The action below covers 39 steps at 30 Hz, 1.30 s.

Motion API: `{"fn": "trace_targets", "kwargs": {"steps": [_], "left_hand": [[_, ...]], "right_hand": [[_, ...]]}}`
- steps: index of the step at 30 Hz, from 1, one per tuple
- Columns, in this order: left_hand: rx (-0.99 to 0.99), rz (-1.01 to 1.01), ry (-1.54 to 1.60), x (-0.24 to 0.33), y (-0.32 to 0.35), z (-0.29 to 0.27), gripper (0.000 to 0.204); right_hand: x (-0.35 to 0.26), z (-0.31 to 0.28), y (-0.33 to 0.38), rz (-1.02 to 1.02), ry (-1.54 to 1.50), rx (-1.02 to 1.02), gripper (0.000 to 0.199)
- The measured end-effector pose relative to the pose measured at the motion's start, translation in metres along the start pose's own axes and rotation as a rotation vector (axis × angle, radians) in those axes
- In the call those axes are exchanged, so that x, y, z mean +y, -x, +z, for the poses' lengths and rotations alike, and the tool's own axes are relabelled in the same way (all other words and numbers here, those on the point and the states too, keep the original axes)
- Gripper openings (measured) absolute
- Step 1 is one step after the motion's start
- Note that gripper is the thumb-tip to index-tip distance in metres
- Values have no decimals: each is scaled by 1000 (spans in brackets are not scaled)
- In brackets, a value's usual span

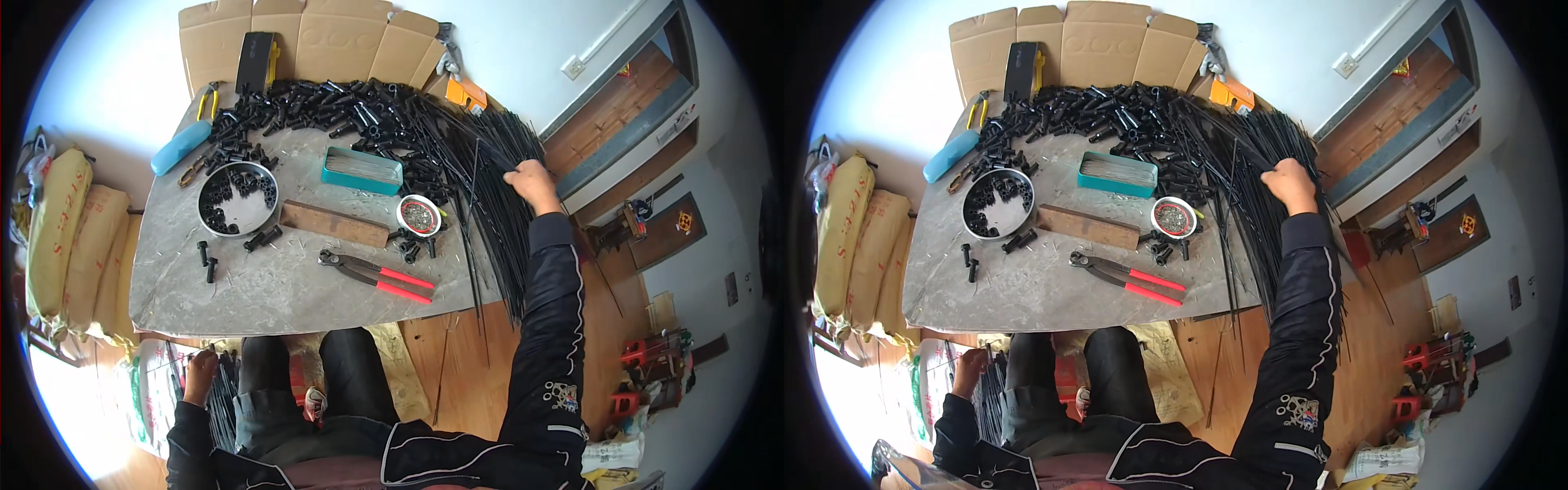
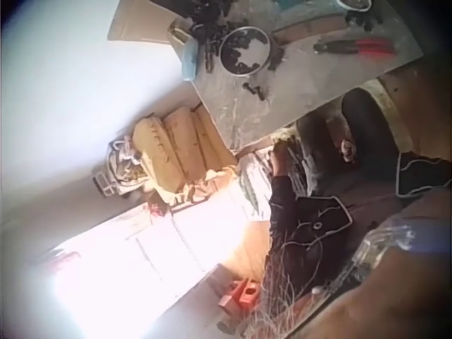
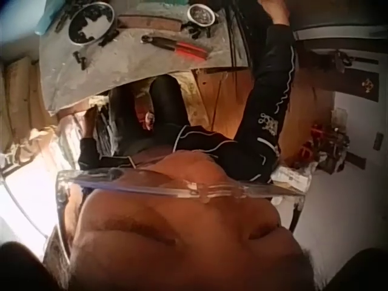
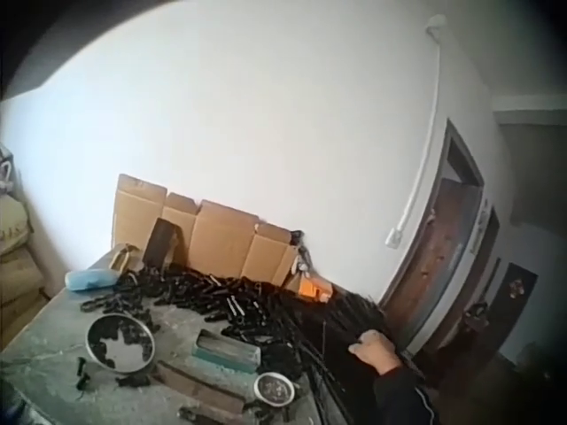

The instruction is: Assembling bundles of black rods or wires with connectors using pliers and measuring tools.

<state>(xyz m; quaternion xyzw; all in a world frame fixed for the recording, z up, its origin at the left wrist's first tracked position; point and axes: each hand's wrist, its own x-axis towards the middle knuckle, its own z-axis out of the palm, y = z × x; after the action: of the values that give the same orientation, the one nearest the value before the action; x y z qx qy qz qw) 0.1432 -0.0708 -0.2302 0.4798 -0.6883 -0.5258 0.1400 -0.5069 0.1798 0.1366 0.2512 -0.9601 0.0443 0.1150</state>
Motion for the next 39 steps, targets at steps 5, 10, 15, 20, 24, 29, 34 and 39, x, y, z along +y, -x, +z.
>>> {"fn": "trace_targets", "kwargs": {"steps": [5, 10, 15, 20, 24, 29, 34, 39], "left_hand": [[-69, 68, -57, 46, 28, -9, 25], [-414, 161, 55, 170, 73, -7, 28], [-831, 510, 200, 339, 90, 44, 42], [-599, 637, 675, 442, 100, 98, 53], [-264, 726, 727, 492, 96, 94, 40], [-190, 916, 551, 525, 93, 76, 39], [-98, 1095, 615, 575, 113, 24, 35], [-29, 995, 441, 545, 102, 19, 33]], "right_hand": [[23, -61, 5, -68, -253, 96, 29], [-5, -99, 36, -115, -310, 215, 34], [-51, -139, 125, -356, -525, 431, 24], [-146, -107, 203, -587, -871, 276, 20], [-179, -70, 245, -696, -1114, 277, 14], [-202, -62, 233, -688, -1466, 187, 11], [-243, -82, 228, -730, -1603, 100, 22], [-276, -50, 239, -615, -1697, 91, 23]]}}
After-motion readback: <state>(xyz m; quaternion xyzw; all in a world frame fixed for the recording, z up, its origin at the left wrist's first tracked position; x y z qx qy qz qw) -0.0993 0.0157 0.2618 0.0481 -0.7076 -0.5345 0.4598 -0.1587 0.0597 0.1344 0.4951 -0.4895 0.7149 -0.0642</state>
